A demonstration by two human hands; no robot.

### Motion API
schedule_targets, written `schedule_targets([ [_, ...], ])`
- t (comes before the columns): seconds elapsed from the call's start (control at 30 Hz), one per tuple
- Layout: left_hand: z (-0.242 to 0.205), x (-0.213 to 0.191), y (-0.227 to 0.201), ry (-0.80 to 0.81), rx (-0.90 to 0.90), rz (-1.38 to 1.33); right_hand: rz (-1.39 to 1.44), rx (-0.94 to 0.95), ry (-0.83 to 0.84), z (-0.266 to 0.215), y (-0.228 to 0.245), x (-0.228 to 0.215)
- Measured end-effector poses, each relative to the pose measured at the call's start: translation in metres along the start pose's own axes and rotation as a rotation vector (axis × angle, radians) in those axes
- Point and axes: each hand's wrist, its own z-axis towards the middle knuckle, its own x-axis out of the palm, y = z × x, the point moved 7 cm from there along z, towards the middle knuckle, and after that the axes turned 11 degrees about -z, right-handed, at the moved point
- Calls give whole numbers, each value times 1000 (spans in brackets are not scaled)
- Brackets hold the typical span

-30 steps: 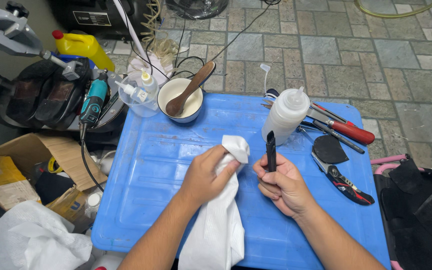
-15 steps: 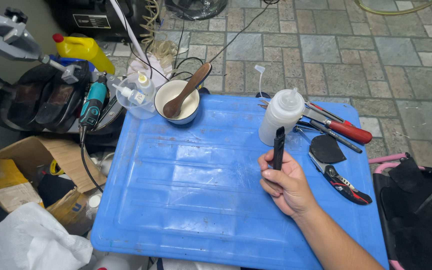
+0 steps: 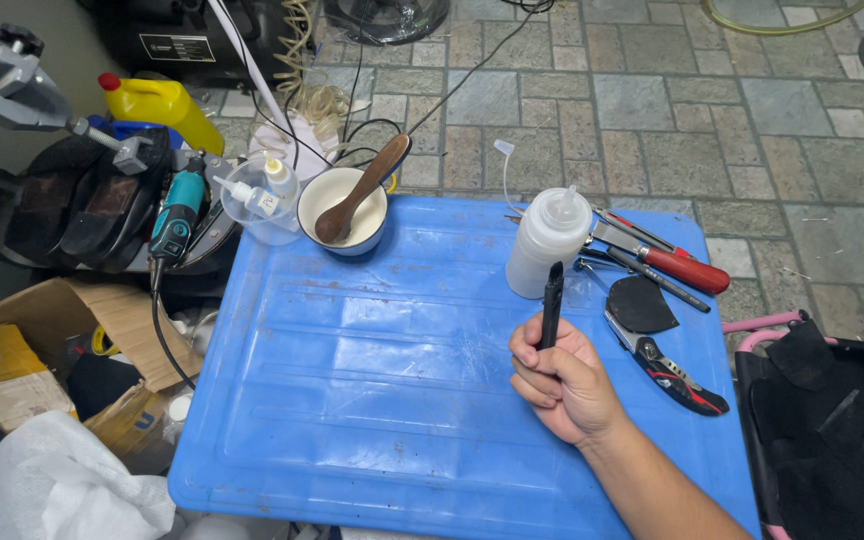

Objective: The person applies glue from a squeeze bottle onto small black leather pieces and spreads it evenly with a small black tool. They repeat this process on multiple pieces, occasionally wiping the tool with a white cloth.

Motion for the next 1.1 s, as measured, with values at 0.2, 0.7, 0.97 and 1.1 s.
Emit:
schedule_targets([
  [0.2, 17, -32, -5, 51, -159, -88, -23, -18, -9, -5, 1, 4],
  [0.7, 61, -81, 106, -443, -22, -656, 76, 71, -32, -6, -16, -9],
  [0.97, 50, -71, 114, -506, -61, -750, 17, 76, -77, -13, -22, -8],
  [1.1, 51, -68, 117, -528, -104, -820, -10, 45, -104, -15, -22, -10],
])
